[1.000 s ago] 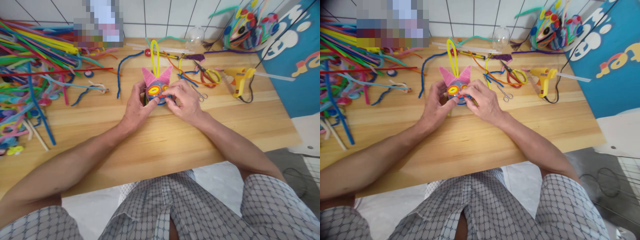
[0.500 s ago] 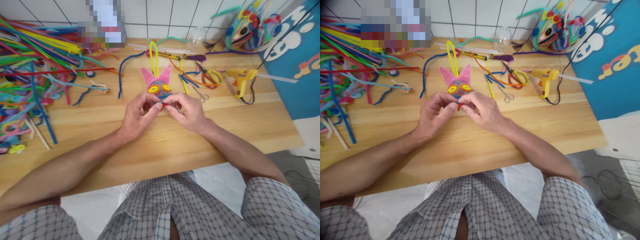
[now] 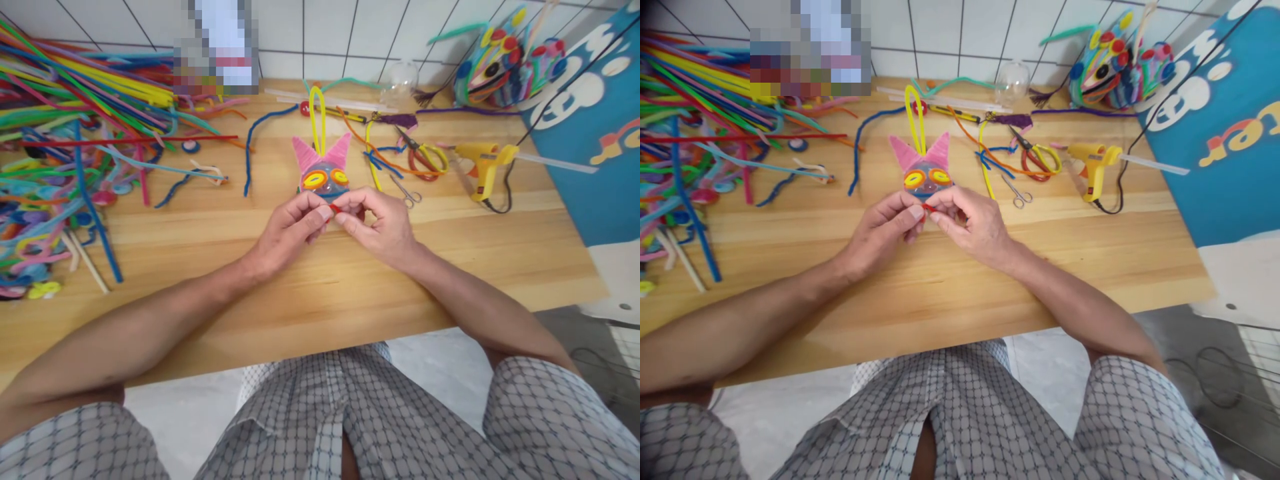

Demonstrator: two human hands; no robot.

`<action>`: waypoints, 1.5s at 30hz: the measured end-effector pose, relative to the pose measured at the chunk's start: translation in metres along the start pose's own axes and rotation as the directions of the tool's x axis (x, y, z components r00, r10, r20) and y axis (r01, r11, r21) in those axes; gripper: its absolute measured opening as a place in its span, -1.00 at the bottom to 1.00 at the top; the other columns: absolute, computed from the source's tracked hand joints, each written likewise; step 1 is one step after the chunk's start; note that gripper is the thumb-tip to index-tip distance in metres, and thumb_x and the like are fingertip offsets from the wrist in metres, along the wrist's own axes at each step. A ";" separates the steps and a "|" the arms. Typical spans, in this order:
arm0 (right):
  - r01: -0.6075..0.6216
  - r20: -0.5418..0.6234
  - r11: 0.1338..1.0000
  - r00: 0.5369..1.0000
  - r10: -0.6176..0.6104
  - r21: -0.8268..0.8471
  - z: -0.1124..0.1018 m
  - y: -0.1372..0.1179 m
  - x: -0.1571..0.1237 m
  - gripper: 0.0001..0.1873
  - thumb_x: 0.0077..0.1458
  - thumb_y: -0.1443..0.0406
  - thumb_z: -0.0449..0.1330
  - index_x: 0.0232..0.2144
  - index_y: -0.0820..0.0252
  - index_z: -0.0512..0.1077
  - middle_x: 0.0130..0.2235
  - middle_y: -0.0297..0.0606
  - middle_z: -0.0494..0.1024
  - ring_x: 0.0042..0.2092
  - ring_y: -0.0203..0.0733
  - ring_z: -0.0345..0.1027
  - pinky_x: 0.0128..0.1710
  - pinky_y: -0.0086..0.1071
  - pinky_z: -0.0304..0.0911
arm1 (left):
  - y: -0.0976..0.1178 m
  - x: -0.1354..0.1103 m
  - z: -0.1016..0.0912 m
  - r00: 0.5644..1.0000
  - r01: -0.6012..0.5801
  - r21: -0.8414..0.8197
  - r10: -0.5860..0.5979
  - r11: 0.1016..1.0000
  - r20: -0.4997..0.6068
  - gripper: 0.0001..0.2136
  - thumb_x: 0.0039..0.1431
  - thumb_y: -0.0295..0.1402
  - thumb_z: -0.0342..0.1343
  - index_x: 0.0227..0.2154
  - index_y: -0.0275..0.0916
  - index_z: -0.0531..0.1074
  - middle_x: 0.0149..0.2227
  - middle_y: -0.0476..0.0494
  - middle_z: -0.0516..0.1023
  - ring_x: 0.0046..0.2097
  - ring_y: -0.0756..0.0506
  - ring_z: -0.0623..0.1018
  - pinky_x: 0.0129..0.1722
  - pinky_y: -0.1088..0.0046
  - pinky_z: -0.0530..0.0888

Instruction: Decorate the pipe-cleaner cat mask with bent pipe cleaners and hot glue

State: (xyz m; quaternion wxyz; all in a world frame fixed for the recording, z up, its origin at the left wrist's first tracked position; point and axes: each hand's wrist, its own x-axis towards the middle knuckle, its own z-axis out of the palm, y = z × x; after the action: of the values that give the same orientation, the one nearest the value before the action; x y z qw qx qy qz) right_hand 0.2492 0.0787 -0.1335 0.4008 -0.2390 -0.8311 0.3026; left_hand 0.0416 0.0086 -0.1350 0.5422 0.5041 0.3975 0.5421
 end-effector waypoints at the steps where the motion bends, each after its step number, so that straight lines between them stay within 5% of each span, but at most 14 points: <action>1: 0.009 -0.003 1.000 1.000 -0.009 -0.011 -0.001 -0.001 0.001 -0.86 0.42 0.20 0.36 -0.08 0.12 0.65 -0.25 -0.32 0.74 -0.34 -0.28 0.47 -0.27 -0.36 0.43 | 0.001 0.000 0.001 0.999 0.045 -0.046 -0.044 0.998 0.024 -0.47 0.27 0.19 0.49 -0.35 -0.18 0.47 -0.47 0.06 0.42 -0.46 0.02 0.31 -0.45 0.45 0.27; 7: 0.106 0.012 0.989 0.994 -0.106 -0.104 -0.007 -0.003 0.003 -0.84 0.46 0.22 0.31 -0.14 0.09 0.70 -0.30 -0.31 0.73 -0.36 -0.24 0.47 -0.26 -0.31 0.41 | 0.010 0.001 0.005 0.967 0.239 -0.179 -0.218 0.954 0.129 -0.42 0.10 0.16 0.60 -0.38 -0.19 0.44 -0.47 0.06 0.44 -0.52 0.07 0.29 -0.54 0.50 0.19; 17: 0.172 0.056 0.975 0.985 -0.166 -0.137 -0.014 0.006 0.002 -0.83 0.48 0.24 0.29 -0.15 0.05 0.71 -0.26 -0.29 0.75 -0.31 -0.22 0.52 -0.24 -0.30 0.42 | 0.009 0.003 -0.001 0.929 0.340 -0.157 -0.306 0.927 0.206 -0.41 0.06 0.13 0.64 -0.39 -0.21 0.45 -0.51 0.09 0.43 -0.57 0.10 0.29 -0.59 0.54 0.16; 23: 0.194 0.056 0.973 0.981 -0.188 -0.127 -0.012 0.007 0.002 -0.85 0.48 0.23 0.31 -0.12 0.06 0.71 -0.26 -0.30 0.73 -0.29 -0.21 0.52 -0.21 -0.30 0.43 | 0.011 0.003 0.003 0.928 0.368 -0.213 -0.342 0.905 0.148 -0.43 0.02 0.08 0.67 -0.37 -0.21 0.46 -0.51 0.10 0.44 -0.58 0.10 0.27 -0.62 0.56 0.16; 34: -0.060 0.055 0.998 0.997 0.061 -0.018 -0.014 -0.004 0.005 -0.78 0.39 0.13 0.37 -0.27 0.11 0.66 -0.36 -0.34 0.69 -0.38 -0.25 0.39 -0.27 -0.31 0.37 | 0.008 0.001 0.004 0.968 0.250 -0.155 -0.248 0.956 0.034 -0.60 0.14 -0.05 0.57 -0.38 -0.18 0.49 -0.57 0.12 0.35 -0.56 0.07 0.24 -0.57 0.52 0.14; 45: -0.381 0.183 0.882 0.922 0.341 0.279 -0.010 0.000 0.006 -0.57 0.28 -0.07 0.48 -0.32 0.14 0.58 -0.44 -0.42 0.52 -0.40 -0.31 0.25 -0.41 -0.40 0.16 | 0.005 0.000 0.003 0.983 0.183 -0.117 -0.180 0.976 0.032 -0.59 0.19 -0.01 0.57 -0.36 -0.17 0.51 -0.56 0.14 0.32 -0.55 0.07 0.20 -0.55 0.49 0.13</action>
State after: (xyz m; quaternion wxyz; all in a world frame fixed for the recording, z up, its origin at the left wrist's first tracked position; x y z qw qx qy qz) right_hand 0.2536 0.0855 -0.1252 0.3155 -0.3041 -0.7382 0.5128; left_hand 0.0433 0.0075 -0.1300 0.6227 0.4380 0.4031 0.5079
